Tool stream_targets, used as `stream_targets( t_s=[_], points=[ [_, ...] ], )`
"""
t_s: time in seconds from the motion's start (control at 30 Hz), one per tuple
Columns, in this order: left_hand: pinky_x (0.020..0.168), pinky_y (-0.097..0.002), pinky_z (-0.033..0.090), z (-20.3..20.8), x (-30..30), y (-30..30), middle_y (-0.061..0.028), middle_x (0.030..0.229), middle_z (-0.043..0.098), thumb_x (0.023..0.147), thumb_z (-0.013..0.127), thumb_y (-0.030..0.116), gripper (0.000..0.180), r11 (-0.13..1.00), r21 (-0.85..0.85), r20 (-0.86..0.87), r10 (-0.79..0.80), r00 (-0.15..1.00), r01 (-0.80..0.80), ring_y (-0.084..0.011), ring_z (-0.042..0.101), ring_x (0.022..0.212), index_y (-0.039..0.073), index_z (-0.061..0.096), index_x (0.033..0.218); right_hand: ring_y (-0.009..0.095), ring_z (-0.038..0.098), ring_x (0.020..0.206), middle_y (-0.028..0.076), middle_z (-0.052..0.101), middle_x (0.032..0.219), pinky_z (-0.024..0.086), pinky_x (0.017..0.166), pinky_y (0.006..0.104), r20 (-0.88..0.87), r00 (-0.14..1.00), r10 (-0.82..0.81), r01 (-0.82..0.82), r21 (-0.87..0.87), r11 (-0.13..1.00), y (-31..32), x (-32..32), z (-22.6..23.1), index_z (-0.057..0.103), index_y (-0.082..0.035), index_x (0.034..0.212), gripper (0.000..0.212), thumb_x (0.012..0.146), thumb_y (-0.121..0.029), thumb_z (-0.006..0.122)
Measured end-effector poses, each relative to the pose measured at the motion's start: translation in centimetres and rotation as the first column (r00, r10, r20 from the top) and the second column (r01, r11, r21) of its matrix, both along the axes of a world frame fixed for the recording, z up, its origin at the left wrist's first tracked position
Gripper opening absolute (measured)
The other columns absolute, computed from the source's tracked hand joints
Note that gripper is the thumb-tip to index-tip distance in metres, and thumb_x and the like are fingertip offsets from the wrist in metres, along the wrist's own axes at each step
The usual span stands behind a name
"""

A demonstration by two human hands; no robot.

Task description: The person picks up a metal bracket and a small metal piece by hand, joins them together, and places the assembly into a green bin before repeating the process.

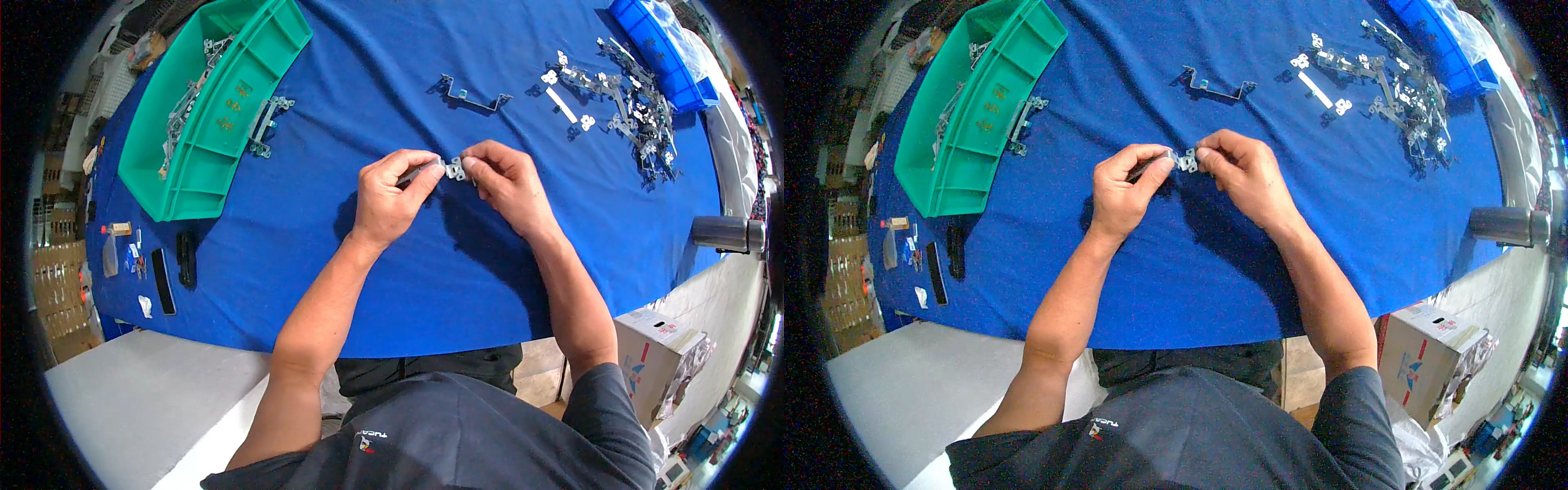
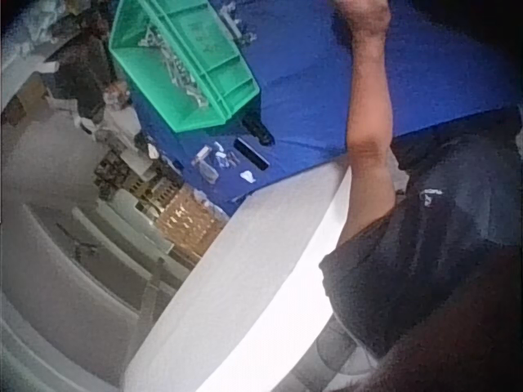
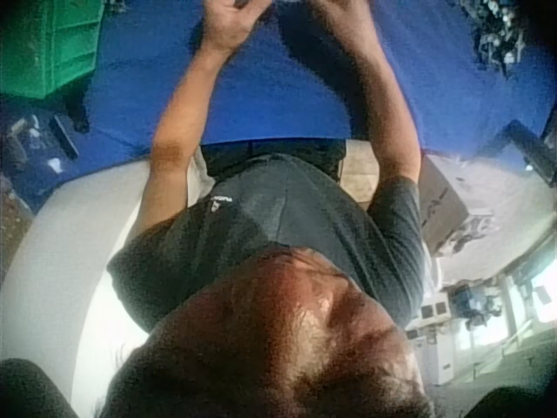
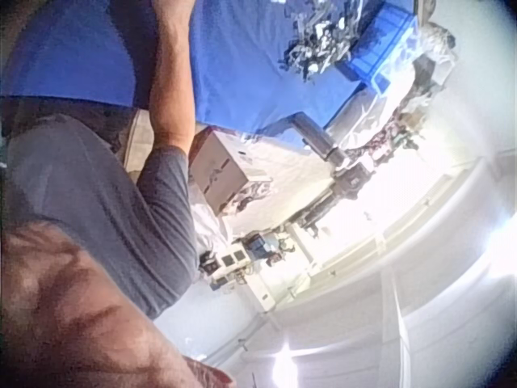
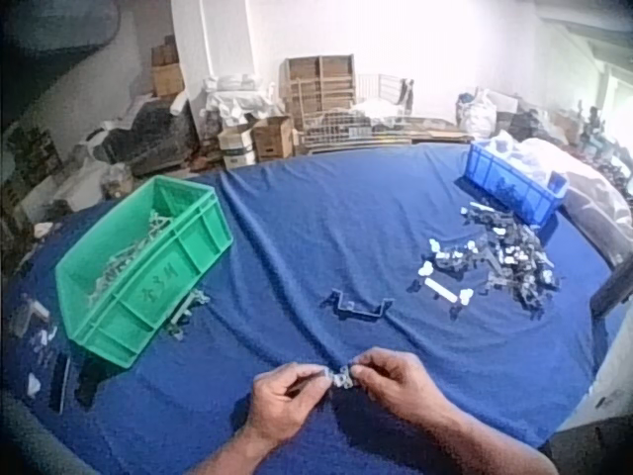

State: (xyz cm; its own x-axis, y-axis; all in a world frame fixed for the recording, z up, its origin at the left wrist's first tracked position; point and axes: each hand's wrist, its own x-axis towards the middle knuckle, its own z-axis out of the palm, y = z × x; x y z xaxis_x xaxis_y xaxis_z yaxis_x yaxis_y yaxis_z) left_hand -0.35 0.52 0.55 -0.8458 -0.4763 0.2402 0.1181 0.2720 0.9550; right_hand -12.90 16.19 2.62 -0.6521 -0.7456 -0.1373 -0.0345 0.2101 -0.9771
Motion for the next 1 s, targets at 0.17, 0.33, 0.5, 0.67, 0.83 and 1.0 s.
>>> stream_targets(
  t_s=[0.17, 0.33, 0.5, 0.67, 0.83, 1.0],
  points=[
    [0.064, -0.0243, 0.051, 0.2, 0.0, -0.1, -0.0055, 0.083, 0.073, 0.091, 0.074, 0.009, 0.013, 0.998, -0.028, -0.022, 0.052, 0.998, -0.053, -0.0079, 0.065, 0.072, -0.002, 0.073, 0.099, 0.008, 0.055, 0.063, 0.001, 0.065, 0.076, 0.045, 0.057, 0.0267, -0.037, 0.997, 0.065, -0.063, 0.05, 0.997, 0.0, 0.4, 0.3, 0.07, 0.001, 0.101, 0.018, 0.097, -0.015, 0.062],
    [0.063, -0.0236, 0.05, 0.2, 0.0, -0.2, -0.0036, 0.082, 0.072, 0.092, 0.073, 0.01, 0.014, 0.999, 0.028, -0.019, 0.04, 0.999, -0.039, -0.0064, 0.063, 0.072, -0.002, 0.073, 0.099, 0.008, 0.054, 0.063, 0.001, 0.063, 0.074, 0.045, 0.056, 0.0276, -0.041, 0.997, 0.059, -0.057, 0.053, 0.997, -0.1, 0.5, 0.4, 0.07, 0.0, 0.101, 0.016, 0.097, -0.014, 0.064],
    [0.062, -0.0226, 0.049, 0.0, -0.1, -0.2, -0.0019, 0.08, 0.071, 0.093, 0.073, 0.011, 0.015, 0.999, 0.045, 0.001, 0.021, 1.0, -0.021, -0.0046, 0.06, 0.072, -0.002, 0.073, 0.099, 0.008, 0.054, 0.062, 0.001, 0.061, 0.072, 0.044, 0.055, 0.0275, -0.069, 0.995, 0.065, -0.062, 0.045, 0.997, -0.1, 0.5, 0.0, 0.069, 0.0, 0.102, 0.015, 0.098, -0.014, 0.064],
    [0.06, -0.0225, 0.048, -0.1, -0.1, -0.3, -0.0012, 0.078, 0.07, 0.093, 0.073, 0.011, 0.014, 0.998, 0.055, -0.005, 0.015, 1.0, -0.015, -0.0042, 0.059, 0.069, -0.001, 0.073, 0.099, 0.007, 0.053, 0.057, 0.0, 0.059, 0.068, 0.043, 0.05, 0.0267, -0.07, 0.996, 0.063, -0.058, 0.074, 0.996, -0.1, 0.6, -0.3, 0.068, -0.001, 0.102, 0.015, 0.099, -0.015, 0.063],
    [0.06, -0.0228, 0.048, 0.1, -0.1, 0.0, -0.0015, 0.077, 0.069, 0.092, 0.073, 0.011, 0.014, 0.999, 0.044, -0.006, 0.017, 1.0, -0.017, -0.0047, 0.059, 0.068, -0.002, 0.073, 0.098, 0.007, 0.053, 0.056, 0.0, 0.058, 0.067, 0.043, 0.048, 0.0258, -0.06, 0.997, 0.042, -0.039, 0.062, 0.997, 0.0, 0.5, -0.2, 0.067, -0.002, 0.101, 0.014, 0.099, -0.014, 0.062],
    [0.06, -0.0234, 0.048, 0.1, -0.1, -0.1, -0.0025, 0.077, 0.07, 0.092, 0.074, 0.011, 0.014, 1.0, 0.01, 0.016, 0.023, 1.0, -0.023, -0.0051, 0.059, 0.068, -0.001, 0.073, 0.098, 0.007, 0.055, 0.059, 0.001, 0.059, 0.07, 0.046, 0.051, 0.026, -0.079, 0.996, 0.036, -0.034, 0.026, 0.999, -0.1, 0.4, -0.5, 0.067, -0.001, 0.101, 0.014, 0.099, -0.013, 0.061]
  ],
)
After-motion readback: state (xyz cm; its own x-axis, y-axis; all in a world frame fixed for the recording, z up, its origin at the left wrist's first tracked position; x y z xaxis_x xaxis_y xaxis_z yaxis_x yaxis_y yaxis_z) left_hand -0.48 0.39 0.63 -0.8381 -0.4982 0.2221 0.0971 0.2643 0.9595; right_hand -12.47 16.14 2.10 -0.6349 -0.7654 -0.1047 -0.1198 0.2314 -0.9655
